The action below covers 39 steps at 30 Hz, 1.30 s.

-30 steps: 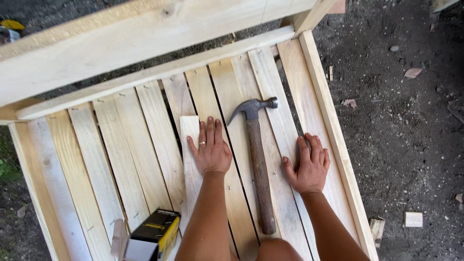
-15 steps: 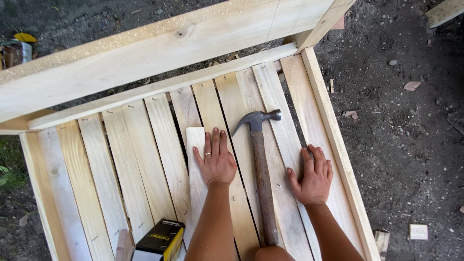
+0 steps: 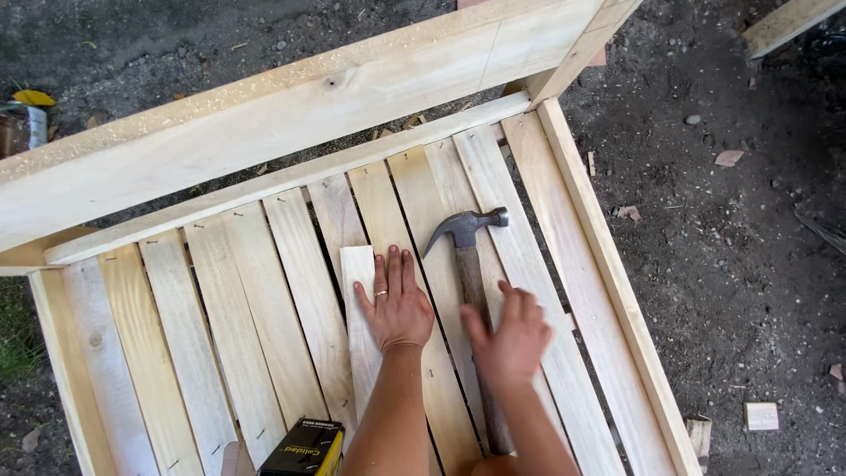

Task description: The person holds a claw hammer in one hand and a small rectangular wood block in the other, positioning the block against the slatted surface of an unfinished wooden frame and hammering on it. They repeatedly reposition the block and hammer at different spots across the slatted panel, with a box of fasteners nearby.

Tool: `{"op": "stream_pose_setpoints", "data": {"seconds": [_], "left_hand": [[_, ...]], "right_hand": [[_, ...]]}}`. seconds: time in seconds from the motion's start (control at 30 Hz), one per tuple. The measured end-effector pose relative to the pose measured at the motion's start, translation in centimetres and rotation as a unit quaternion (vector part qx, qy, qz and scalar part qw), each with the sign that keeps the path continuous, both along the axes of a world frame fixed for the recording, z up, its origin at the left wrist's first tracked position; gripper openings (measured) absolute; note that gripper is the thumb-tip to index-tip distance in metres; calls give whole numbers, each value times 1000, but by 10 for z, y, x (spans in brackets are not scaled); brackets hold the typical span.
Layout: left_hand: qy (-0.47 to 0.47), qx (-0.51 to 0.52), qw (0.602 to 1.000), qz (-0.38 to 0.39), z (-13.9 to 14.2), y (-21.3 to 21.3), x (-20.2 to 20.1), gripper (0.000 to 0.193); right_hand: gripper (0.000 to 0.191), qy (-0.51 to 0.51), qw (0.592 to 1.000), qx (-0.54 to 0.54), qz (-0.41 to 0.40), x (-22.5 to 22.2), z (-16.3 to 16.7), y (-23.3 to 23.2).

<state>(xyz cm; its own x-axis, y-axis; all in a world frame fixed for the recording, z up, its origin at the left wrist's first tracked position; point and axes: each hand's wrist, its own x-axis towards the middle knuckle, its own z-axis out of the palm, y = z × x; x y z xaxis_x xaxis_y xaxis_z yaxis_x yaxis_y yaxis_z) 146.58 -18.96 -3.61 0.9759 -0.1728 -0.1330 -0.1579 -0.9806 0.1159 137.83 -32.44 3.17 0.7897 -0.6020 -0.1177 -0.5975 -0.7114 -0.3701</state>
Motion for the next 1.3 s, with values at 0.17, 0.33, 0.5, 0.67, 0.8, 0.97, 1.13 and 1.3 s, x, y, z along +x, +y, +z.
{"op": "stream_pose_setpoints", "data": {"seconds": [0.17, 0.33, 0.5, 0.67, 0.8, 0.97, 1.13, 1.3], "left_hand": [[8, -12, 1000, 8, 0, 0, -2, 67], [11, 12, 1000, -1, 3, -2, 0, 70], [8, 20, 1000, 2, 4, -2, 1, 69], [19, 29, 999, 4, 2, -1, -1, 68], [-4, 25, 1000, 1, 2, -1, -3, 67], [-77, 22, 997, -6, 16, 4, -9, 65], [-67, -96, 946, 304, 50, 16, -7, 96], [-50, -196, 942, 267, 107, 5, 18, 68]], "right_hand": [[51, -32, 997, 73, -9, 20, -10, 19], [47, 33, 998, 12, -47, 21, 28, -64], [55, 141, 988, -38, -48, 28, 28, -164], [51, -3, 990, -144, -10, 14, -2, -192], [55, 118, 982, -144, -29, 14, 1, -190], [63, 173, 982, -64, -52, 26, 19, -186], [64, 207, 976, -53, -49, 31, 26, -187], [63, 204, 977, -48, -44, 29, 27, -189]]}}
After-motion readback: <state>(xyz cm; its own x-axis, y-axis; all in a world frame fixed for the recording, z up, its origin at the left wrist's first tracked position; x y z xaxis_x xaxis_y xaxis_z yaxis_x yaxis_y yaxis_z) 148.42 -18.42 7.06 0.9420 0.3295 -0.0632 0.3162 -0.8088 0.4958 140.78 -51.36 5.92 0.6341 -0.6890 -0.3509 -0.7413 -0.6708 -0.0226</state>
